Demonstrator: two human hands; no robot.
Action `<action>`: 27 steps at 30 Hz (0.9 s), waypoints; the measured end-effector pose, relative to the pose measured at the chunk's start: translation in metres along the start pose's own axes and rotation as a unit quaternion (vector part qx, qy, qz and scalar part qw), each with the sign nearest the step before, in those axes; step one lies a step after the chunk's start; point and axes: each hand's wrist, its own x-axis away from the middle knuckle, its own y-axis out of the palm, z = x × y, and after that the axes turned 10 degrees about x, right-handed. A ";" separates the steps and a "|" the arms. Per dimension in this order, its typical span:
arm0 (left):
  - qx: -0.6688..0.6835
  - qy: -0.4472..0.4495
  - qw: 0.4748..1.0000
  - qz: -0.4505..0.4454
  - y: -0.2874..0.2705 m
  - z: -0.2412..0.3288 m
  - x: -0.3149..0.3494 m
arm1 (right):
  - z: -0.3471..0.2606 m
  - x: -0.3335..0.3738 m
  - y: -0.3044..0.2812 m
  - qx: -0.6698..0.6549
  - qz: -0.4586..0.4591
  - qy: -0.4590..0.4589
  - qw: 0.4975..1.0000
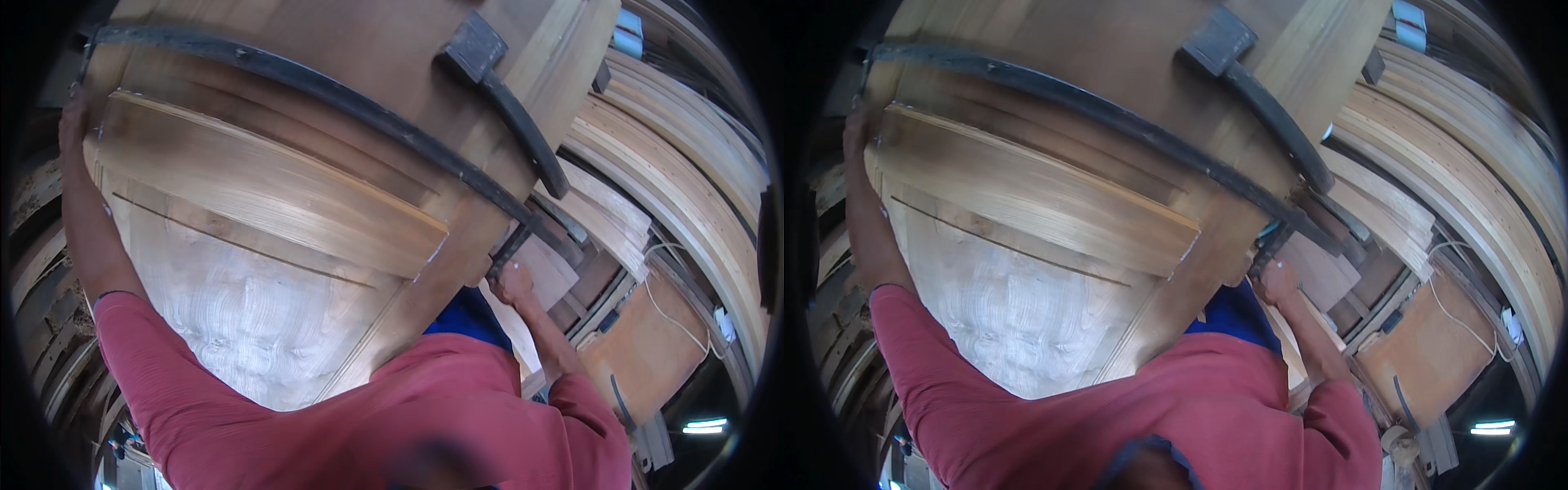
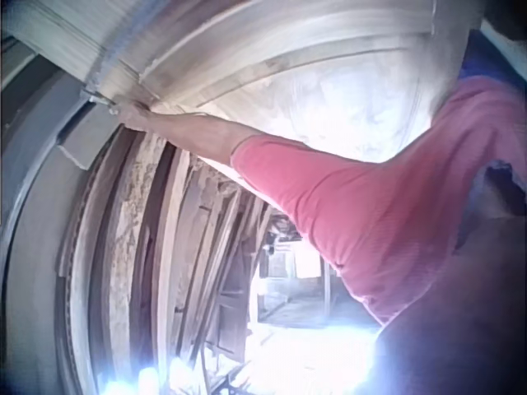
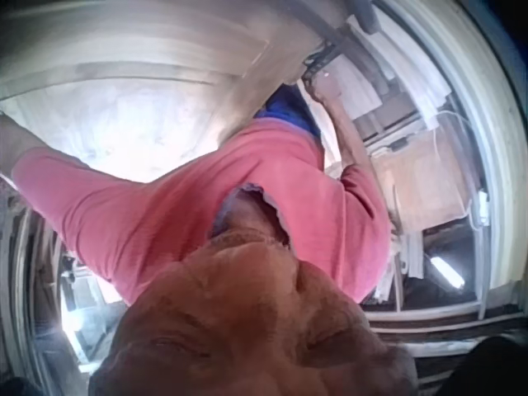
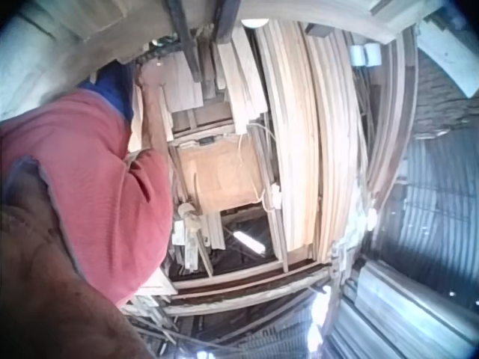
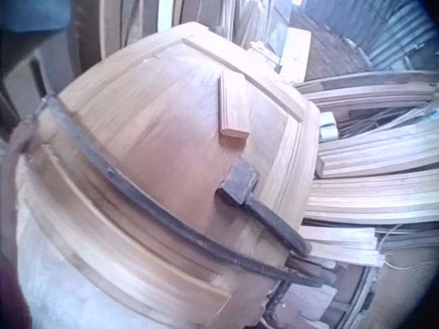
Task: The person assembles a wooden door by applying a bar clamp across the frame, tapping the joints together using a hammer and a wooden block, and adjusting the positioning of the clamp.
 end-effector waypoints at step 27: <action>0.018 0.156 0.988 0.008 -0.013 -0.113 -0.135 | 0.011 0.018 -0.022 -0.121 0.006 -0.087 0.989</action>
